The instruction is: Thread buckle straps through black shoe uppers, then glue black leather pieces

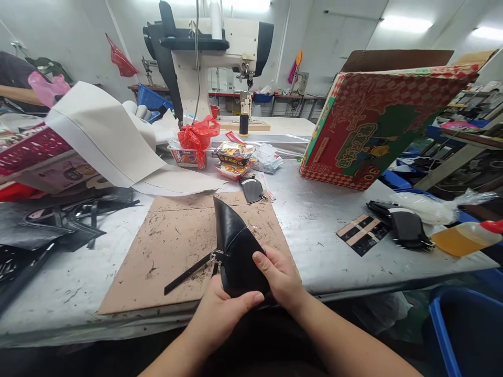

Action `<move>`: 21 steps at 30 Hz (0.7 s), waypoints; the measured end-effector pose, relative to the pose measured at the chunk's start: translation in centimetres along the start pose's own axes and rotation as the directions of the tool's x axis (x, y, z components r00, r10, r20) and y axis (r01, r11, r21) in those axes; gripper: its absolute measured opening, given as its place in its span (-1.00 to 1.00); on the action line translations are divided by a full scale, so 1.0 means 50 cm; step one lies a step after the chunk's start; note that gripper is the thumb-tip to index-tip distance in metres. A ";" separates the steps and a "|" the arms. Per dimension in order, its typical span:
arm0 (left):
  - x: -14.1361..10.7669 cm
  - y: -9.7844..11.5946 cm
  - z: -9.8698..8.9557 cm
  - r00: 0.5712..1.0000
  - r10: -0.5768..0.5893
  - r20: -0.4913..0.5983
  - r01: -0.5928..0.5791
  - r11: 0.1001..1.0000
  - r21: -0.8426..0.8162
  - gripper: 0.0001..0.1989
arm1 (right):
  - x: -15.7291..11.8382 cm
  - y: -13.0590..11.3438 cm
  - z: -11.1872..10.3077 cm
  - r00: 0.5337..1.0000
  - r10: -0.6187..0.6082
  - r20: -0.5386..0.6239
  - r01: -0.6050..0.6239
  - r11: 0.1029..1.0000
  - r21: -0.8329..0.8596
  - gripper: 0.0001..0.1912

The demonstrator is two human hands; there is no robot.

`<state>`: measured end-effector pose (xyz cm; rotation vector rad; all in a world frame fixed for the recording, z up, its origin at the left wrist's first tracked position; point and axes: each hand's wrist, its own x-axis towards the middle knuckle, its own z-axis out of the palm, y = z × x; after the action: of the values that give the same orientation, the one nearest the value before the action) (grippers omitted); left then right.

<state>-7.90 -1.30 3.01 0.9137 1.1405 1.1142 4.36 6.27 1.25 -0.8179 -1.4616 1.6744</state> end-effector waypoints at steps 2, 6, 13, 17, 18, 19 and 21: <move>0.001 0.011 -0.013 0.994 -0.041 0.105 0.027 0.991 0.131 -0.77 | 0.007 -0.016 -0.014 0.984 0.097 0.150 -0.122 0.978 0.168 -0.58; 0.003 0.027 -0.024 0.994 -0.050 0.102 0.035 0.989 0.143 -0.71 | 0.006 -0.041 -0.033 0.959 0.118 0.257 -0.179 0.957 0.229 -0.67; 0.005 0.014 -0.002 0.991 -0.101 -0.090 0.099 0.995 -0.027 -0.69 | -0.021 -0.032 -0.032 0.976 0.156 0.153 -0.186 0.961 0.202 -0.65; 0.005 0.012 0.005 0.986 -0.086 -0.146 0.079 0.996 -0.051 -0.68 | -0.027 -0.034 -0.028 0.985 0.145 0.092 -0.158 0.976 0.149 -0.66; 0.005 0.013 0.006 0.983 -0.097 -0.156 0.087 0.994 -0.070 -0.67 | -0.028 -0.034 -0.026 0.986 0.151 0.070 -0.160 0.975 0.156 -0.67; 0.005 0.014 0.007 0.982 -0.101 -0.159 0.087 0.992 -0.091 -0.67 | -0.028 -0.034 -0.024 0.986 0.160 0.051 -0.166 0.970 0.175 -0.67; 0.004 0.015 0.008 0.985 -0.089 -0.147 0.072 0.990 -0.120 -0.69 | -0.030 -0.033 -0.020 0.983 0.182 0.029 -0.183 0.953 0.241 -0.67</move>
<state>-7.65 -0.94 3.75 0.6971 1.2141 1.1856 6.20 5.61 2.74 -0.8307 -1.1823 1.9507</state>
